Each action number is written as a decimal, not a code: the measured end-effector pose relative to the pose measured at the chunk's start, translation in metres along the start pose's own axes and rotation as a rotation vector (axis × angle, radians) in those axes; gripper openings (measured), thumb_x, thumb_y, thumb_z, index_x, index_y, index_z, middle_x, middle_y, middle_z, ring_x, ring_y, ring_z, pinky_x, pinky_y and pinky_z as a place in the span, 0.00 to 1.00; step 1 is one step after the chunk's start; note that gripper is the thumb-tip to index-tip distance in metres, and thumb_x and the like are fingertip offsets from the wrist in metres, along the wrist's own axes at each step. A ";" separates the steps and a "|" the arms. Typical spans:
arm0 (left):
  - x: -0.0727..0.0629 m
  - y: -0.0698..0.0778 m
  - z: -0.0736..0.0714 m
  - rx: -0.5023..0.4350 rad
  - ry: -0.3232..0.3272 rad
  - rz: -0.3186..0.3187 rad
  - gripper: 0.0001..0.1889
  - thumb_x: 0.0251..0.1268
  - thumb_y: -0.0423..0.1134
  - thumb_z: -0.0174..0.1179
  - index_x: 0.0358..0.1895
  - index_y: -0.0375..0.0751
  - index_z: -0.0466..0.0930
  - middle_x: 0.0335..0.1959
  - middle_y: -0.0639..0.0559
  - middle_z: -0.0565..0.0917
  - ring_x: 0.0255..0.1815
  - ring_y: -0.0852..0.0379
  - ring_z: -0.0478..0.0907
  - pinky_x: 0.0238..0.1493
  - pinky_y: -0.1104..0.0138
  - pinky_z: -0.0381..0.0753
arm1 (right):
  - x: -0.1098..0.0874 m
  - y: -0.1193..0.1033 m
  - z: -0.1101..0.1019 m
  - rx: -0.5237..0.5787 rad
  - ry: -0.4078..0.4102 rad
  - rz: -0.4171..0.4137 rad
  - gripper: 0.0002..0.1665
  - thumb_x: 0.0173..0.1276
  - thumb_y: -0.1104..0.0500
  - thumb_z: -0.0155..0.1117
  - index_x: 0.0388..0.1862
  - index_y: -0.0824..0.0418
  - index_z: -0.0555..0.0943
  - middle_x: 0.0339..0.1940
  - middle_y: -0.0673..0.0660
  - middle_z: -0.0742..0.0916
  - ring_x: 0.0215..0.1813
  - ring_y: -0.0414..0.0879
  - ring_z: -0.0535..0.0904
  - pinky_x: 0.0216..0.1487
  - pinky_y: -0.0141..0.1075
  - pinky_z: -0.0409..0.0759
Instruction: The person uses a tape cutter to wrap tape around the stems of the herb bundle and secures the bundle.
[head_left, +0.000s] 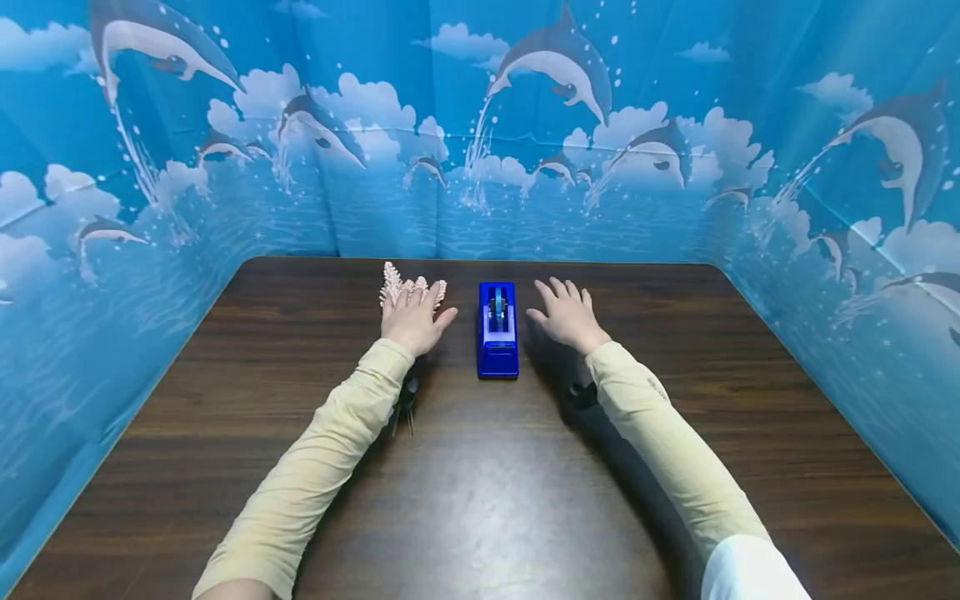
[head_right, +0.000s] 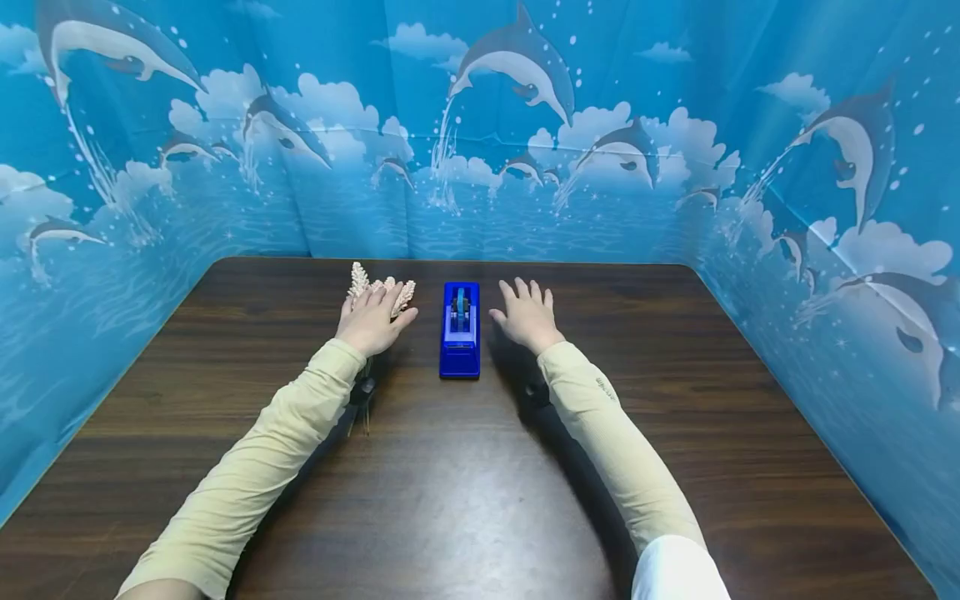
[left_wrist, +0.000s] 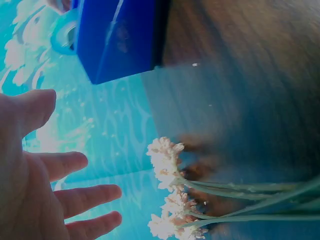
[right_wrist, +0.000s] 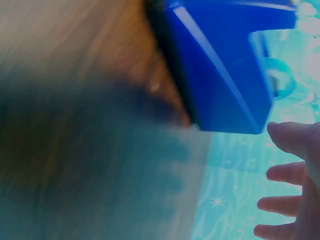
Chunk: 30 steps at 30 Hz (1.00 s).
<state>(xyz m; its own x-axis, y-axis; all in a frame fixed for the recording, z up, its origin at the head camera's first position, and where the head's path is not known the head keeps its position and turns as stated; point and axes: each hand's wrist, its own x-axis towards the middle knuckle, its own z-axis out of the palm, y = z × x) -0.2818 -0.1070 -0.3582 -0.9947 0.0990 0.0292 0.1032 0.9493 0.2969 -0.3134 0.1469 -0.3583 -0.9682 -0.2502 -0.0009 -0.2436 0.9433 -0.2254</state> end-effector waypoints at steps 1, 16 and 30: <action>-0.001 0.000 0.000 -0.011 -0.006 -0.008 0.34 0.75 0.59 0.39 0.77 0.48 0.50 0.77 0.39 0.56 0.78 0.37 0.49 0.76 0.43 0.41 | -0.001 0.000 0.000 0.010 0.001 0.002 0.37 0.76 0.43 0.47 0.77 0.57 0.54 0.78 0.65 0.58 0.79 0.65 0.49 0.75 0.63 0.44; -0.001 -0.016 -0.010 -0.179 -0.050 -0.043 0.36 0.73 0.51 0.47 0.76 0.38 0.47 0.74 0.34 0.61 0.71 0.35 0.64 0.68 0.46 0.65 | -0.022 -0.031 -0.001 0.182 0.124 -0.028 0.31 0.74 0.49 0.53 0.70 0.63 0.67 0.74 0.65 0.66 0.76 0.62 0.59 0.73 0.59 0.54; -0.003 -0.051 -0.030 -0.130 -0.403 -0.146 0.27 0.75 0.52 0.42 0.38 0.29 0.80 0.24 0.42 0.88 0.22 0.56 0.84 0.29 0.69 0.74 | -0.039 -0.082 -0.001 0.095 0.246 -0.221 0.15 0.71 0.54 0.57 0.48 0.61 0.82 0.59 0.61 0.81 0.60 0.59 0.77 0.58 0.51 0.73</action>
<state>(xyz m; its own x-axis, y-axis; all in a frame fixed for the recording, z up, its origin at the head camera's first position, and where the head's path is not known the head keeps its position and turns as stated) -0.2841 -0.1646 -0.3449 -0.9161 0.0993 -0.3885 -0.0650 0.9193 0.3882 -0.2560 0.0795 -0.3383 -0.8801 -0.3757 0.2904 -0.4541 0.8446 -0.2837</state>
